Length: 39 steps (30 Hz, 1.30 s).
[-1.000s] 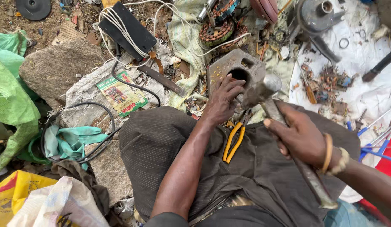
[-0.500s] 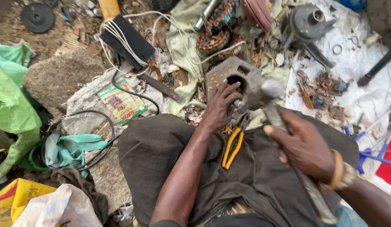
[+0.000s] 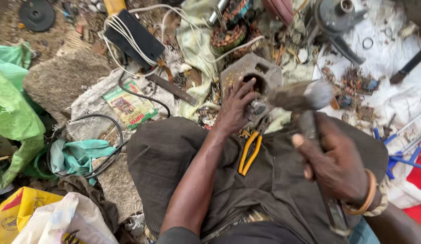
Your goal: The person uses pliers to pull copper windings from a motor stator and then uses a hammer to break the remaining material inside the stator. The person works on the stator while sitting on the ground in a cluttered outdoor area.
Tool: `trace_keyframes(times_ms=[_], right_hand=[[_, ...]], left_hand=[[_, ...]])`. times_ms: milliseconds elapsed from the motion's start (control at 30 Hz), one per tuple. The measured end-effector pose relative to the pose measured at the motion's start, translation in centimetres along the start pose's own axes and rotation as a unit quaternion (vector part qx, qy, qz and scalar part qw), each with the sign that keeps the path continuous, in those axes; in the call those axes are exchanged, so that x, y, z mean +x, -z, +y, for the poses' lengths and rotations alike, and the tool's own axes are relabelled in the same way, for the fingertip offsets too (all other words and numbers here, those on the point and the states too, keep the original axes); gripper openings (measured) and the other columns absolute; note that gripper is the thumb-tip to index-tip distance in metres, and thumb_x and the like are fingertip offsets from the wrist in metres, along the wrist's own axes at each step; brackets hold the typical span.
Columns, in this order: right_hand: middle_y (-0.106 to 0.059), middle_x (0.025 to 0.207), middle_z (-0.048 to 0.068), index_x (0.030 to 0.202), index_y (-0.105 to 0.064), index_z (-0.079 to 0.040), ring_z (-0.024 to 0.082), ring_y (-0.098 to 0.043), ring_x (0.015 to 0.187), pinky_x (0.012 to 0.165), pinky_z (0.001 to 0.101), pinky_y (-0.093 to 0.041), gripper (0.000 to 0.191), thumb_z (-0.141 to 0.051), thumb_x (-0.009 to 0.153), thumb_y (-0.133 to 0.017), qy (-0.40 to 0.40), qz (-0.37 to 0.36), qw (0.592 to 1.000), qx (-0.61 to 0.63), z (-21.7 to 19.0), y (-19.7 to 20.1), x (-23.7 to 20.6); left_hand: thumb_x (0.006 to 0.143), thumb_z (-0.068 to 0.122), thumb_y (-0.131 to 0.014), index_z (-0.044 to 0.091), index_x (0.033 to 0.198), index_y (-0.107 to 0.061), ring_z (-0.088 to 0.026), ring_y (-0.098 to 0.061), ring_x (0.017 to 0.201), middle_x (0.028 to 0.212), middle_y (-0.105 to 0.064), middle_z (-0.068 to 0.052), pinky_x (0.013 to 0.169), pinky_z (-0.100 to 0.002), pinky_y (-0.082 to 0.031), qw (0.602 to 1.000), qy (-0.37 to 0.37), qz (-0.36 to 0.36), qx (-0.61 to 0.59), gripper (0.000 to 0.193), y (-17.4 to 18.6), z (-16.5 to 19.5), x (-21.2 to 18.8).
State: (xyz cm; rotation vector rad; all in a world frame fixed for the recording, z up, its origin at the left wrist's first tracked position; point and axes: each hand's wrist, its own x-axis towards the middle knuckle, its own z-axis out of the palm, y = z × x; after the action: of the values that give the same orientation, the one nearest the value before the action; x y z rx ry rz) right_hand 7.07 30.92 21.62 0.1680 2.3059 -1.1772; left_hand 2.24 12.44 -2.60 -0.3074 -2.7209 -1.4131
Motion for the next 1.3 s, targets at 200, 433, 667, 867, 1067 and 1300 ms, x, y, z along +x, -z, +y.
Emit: trace_keyframes(times_ms=[200,433,667,867,1067,1300], right_hand=[[-0.057,0.069,0.004,0.149,-0.042,-0.010,0.010,-0.052,0.042,0.034,0.0264,-0.049,0.060,-0.038,0.098,-0.058,0.040,-0.035,0.998,0.028,4.2,-3.7,2.8],[-0.061,0.066,0.004,0.148,-0.048,-0.007,0.011,-0.049,0.040,0.036,0.0267,-0.043,0.062,-0.034,0.093,-0.061,-0.006,-0.012,0.998,0.055,5.2,-2.9,-0.7],[-0.056,0.066,0.009,0.133,-0.049,-0.001,0.013,-0.052,0.040,0.036,0.0293,-0.046,0.044,-0.027,0.098,-0.060,-0.040,-0.063,0.997,0.026,-0.1,-3.3,3.4],[-0.053,0.067,0.004,0.130,-0.054,-0.003,0.010,-0.048,0.045,0.038,0.0268,-0.043,0.040,-0.029,0.101,-0.060,0.091,0.033,0.991,0.094,-0.5,-1.3,1.0],[-0.053,0.063,0.005,0.121,-0.052,-0.002,0.013,-0.051,0.041,0.036,0.0289,-0.046,0.032,-0.026,0.102,-0.060,-0.062,-0.072,0.995,0.029,2.7,-4.4,3.4],[-0.054,0.068,-0.001,0.140,-0.046,-0.007,0.006,-0.050,0.045,0.036,0.0241,-0.045,0.044,-0.024,0.100,-0.057,0.080,0.016,0.990,0.119,5.0,-4.0,1.4]], left_hand=[[0.086,0.008,-0.071,0.027,0.123,-0.066,-0.036,-0.019,0.157,0.163,-0.037,-0.002,0.128,-0.064,-0.009,1.000,-0.011,0.029,-0.003,0.043,-0.1,-0.4,0.2],[0.084,0.003,-0.069,0.028,0.127,-0.064,-0.039,-0.013,0.160,0.165,-0.035,0.000,0.127,-0.068,-0.008,0.999,-0.015,0.032,0.011,0.050,-0.6,-0.5,-0.3],[0.089,0.010,-0.071,0.027,0.122,-0.063,-0.039,-0.012,0.159,0.167,-0.031,0.001,0.127,-0.068,-0.004,0.999,-0.033,0.038,0.003,0.038,-0.6,-0.5,-0.4],[0.074,0.024,-0.082,0.023,0.114,-0.063,-0.039,-0.011,0.155,0.164,-0.027,-0.002,0.126,-0.066,-0.006,0.994,-0.065,0.053,-0.063,0.044,0.1,-0.3,-0.5],[0.085,0.017,-0.079,0.027,0.111,-0.069,-0.033,-0.017,0.161,0.169,-0.029,-0.002,0.132,-0.063,-0.006,0.994,-0.078,0.069,0.036,0.030,-0.2,-0.4,-0.3],[0.078,0.013,-0.078,0.021,0.109,-0.068,-0.038,-0.016,0.157,0.166,-0.030,-0.008,0.127,-0.064,-0.006,0.998,-0.043,0.036,0.022,0.034,0.5,0.2,-0.4]])
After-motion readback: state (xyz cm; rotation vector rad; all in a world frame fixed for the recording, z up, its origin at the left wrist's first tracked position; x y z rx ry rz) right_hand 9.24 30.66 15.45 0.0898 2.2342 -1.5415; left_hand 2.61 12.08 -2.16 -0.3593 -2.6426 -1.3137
